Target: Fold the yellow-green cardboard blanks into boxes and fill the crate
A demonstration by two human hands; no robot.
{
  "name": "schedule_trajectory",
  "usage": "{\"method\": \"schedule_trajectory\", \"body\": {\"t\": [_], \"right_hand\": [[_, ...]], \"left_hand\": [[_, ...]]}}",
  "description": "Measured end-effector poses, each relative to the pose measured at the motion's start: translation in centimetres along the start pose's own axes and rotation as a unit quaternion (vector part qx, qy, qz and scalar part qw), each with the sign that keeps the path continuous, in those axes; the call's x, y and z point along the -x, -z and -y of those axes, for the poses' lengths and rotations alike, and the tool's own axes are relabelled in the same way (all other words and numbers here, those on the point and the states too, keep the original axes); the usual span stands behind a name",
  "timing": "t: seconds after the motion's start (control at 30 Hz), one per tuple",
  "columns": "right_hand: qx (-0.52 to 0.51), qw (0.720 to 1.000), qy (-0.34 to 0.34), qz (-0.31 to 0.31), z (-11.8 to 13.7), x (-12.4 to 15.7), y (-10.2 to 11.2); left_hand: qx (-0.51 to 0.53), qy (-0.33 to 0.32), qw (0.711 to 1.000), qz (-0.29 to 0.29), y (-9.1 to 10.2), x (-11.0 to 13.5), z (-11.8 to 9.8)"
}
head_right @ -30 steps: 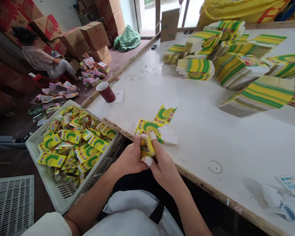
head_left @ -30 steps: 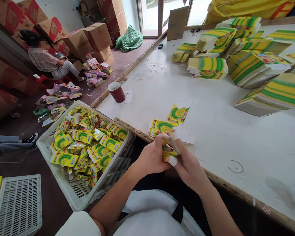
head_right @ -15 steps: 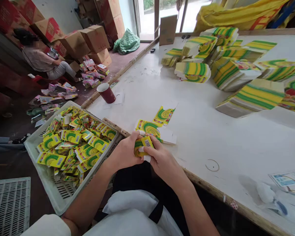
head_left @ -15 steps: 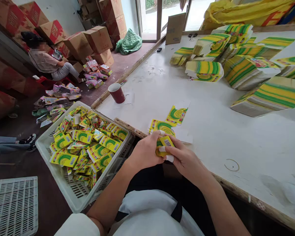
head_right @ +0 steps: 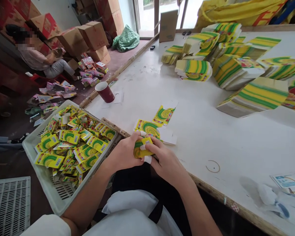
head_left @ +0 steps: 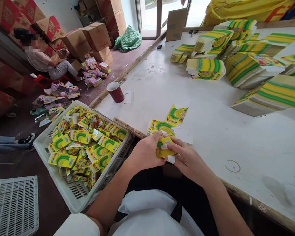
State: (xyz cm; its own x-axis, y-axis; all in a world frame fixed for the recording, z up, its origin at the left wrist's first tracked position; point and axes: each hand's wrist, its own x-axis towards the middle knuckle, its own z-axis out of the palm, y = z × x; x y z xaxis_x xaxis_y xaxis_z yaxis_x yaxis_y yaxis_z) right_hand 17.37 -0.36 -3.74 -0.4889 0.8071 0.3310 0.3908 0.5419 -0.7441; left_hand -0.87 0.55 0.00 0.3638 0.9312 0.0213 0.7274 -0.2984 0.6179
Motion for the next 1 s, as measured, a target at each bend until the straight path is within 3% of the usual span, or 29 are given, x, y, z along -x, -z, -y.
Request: {"method": "schedule_trajectory", "body": {"t": [0.13, 0.2, 0.23, 0.27, 0.33, 0.37, 0.4, 0.47, 0.57, 0.7, 0.8, 1.0], "right_hand": [[-0.04, 0.995, -0.047, -0.077, 0.5, -0.6, -2.1], [-0.059, 0.991, -0.066, -0.101, 0.1, -1.2, -2.7], [-0.043, 0.988, -0.08, -0.125, -0.3, -1.4, -2.7], [-0.007, 0.983, -0.102, -0.152, -0.9, -1.7, -2.5], [0.103, 0.963, -0.168, -0.183, -2.3, -2.2, -1.9], [0.153, 0.951, -0.199, -0.179, -2.9, -2.3, -1.6], [0.187, 0.943, -0.223, -0.164, -3.5, -2.4, -1.4], [0.208, 0.937, -0.243, -0.142, -4.2, -2.5, -1.2], [0.197, 0.939, -0.241, -0.15, -4.4, -2.5, -1.4], [0.159, 0.943, -0.239, -0.168, -4.4, -2.6, -1.8], [0.11, 0.948, -0.238, -0.183, -4.6, -2.6, -1.8], [-0.016, 0.948, -0.226, -0.224, -3.5, -1.9, -0.8]], "left_hand": [[0.076, 0.01, 0.993, -0.088, -0.6, 0.3, 0.4], [0.216, 0.017, 0.954, -0.208, -0.4, 0.4, 1.2], [0.304, 0.015, 0.904, -0.298, -0.1, 0.5, 1.8], [0.391, 0.015, 0.831, -0.395, 0.4, 0.5, 2.5], [0.53, 0.037, 0.658, -0.533, 1.5, 0.4, 3.9], [0.581, 0.066, 0.59, -0.557, 1.9, 0.3, 4.4], [0.62, 0.101, 0.542, -0.559, 2.3, 0.3, 4.8], [0.669, 0.164, 0.497, -0.528, 2.4, 0.1, 5.0], [0.686, 0.2, 0.508, -0.48, 1.1, -0.2, 4.0], [0.684, 0.186, 0.579, -0.404, -1.0, -0.7, 2.3], [0.68, 0.18, 0.613, -0.36, -2.1, -0.8, 1.9], [0.638, 0.159, 0.659, -0.365, -3.9, -0.3, 1.3]]}}
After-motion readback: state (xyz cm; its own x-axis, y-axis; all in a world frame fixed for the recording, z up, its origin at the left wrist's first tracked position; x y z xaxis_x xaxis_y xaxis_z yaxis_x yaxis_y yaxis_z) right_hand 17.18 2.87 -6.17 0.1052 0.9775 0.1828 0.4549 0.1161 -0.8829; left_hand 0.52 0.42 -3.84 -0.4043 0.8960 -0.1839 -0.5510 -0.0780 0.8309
